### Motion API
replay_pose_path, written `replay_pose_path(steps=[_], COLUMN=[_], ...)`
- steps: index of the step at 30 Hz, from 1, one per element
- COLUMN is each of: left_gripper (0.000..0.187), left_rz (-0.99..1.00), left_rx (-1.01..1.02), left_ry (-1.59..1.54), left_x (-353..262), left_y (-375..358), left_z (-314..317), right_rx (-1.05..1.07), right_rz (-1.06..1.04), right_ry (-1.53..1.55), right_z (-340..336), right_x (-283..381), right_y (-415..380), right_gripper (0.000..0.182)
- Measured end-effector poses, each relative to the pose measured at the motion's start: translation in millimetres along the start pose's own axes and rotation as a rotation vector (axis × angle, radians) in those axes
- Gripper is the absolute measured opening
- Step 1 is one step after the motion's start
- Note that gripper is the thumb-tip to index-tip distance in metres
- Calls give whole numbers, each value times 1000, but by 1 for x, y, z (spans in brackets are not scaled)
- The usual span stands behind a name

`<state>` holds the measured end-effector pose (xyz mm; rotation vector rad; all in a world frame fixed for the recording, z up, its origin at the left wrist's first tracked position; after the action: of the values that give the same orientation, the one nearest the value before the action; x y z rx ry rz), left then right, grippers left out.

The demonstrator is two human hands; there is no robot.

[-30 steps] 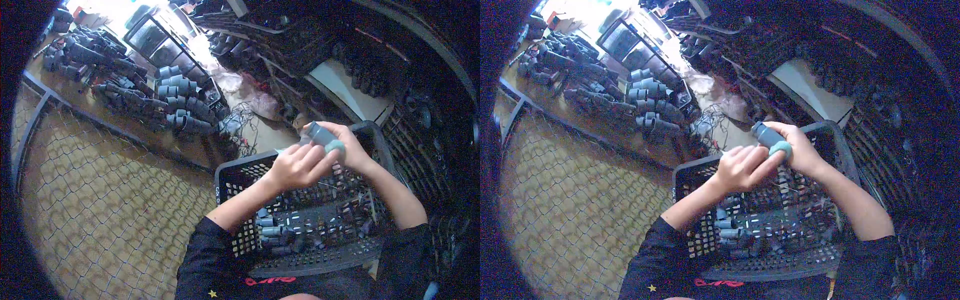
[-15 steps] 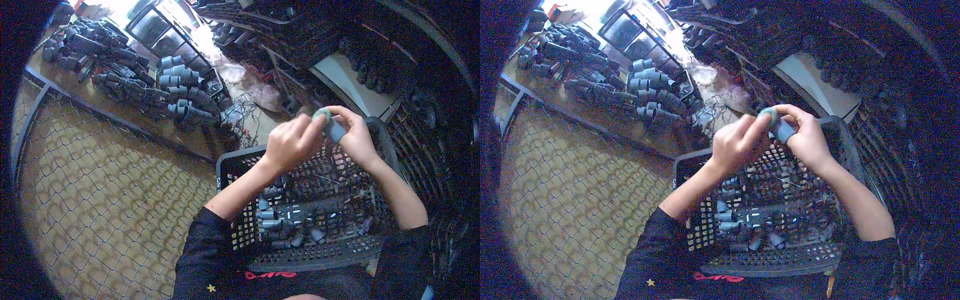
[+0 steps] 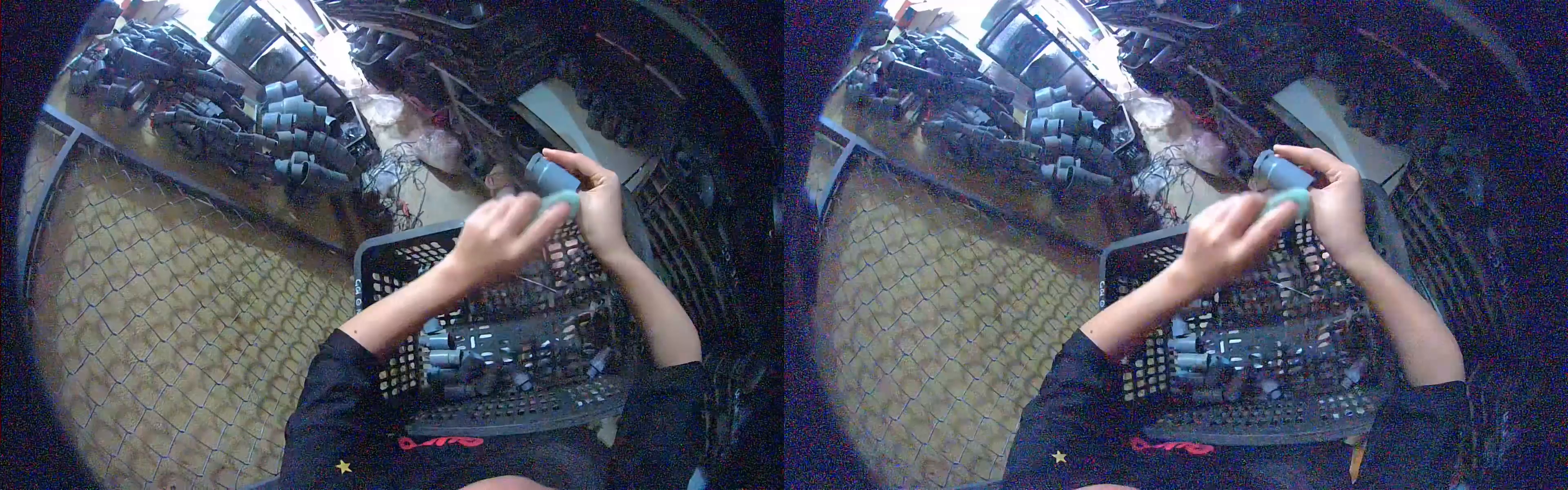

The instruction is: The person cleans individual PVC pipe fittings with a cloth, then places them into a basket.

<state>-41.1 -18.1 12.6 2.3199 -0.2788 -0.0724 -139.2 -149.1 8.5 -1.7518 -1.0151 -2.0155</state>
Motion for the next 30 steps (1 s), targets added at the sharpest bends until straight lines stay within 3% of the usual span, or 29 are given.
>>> replay_pose_path(steps=[1, 4, 7, 10, 12, 14, 16, 18, 21, 24, 26, 28, 30], left_gripper=[41, 41, 42, 41, 39, 40, 43, 42, 43, 41, 38, 41, 42], left_rz=[-59, -201, 19, -78, -259, -215, -18, -49, -292, -221, -23, 18, -155], left_rx=[-43, -63, 11, -26, -46, -11, -19, -5, -33, -32, 29, 45, -20], left_ry=[6, 38, 32, 7, 7, 11, -2, 14, 36, 3, -34, 22, 15], left_x=[10, 11, -13, 7, 18, 9, -3, 2, 24, 15, 3, 4, 21], left_y=[-2, 3, 7, 3, 2, 0, 3, 3, 4, -1, 3, 3, -1], left_z=[3, 2, -7, -3, 2, 1, -2, -3, -4, 0, -5, -7, -1], right_rx=[14, -43, -8, -7, -35, -45, 63, 127, 142, 152, 158, 92, 109], right_rz=[-52, -16, -33, -11, -18, -10, 41, 51, 22, 138, 63, 84, 159], right_ry=[-124, -20, 168, 23, 94, 165, 222, 220, 167, 190, 167, 137, 177], right_z=[-3, -4, -1, -2, 0, 3, 3, 5, 7, 1, 1, 4, 4], right_x=[-1, -8, -8, -9, -16, -16, -10, -9, -12, -19, -14, -7, -9], right_y=[2, 0, 0, 1, 1, 1, 2, 1, -2, 1, 5, 3, 0], right_gripper=[33, 32, 30, 25, 23, 23, 24, 26, 31, 33, 34, 33, 33])
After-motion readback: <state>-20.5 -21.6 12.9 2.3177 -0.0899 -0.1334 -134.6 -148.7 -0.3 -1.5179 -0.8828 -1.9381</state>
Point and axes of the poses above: each hand's wrist, its own y-axis towards the middle knuckle, its own z-axis out of the palm, x = y × z, the point moved 2 cm from there along y, towards the middle knuckle, and after that the axes turned 2 degrees about y, right-handed, at the moved point
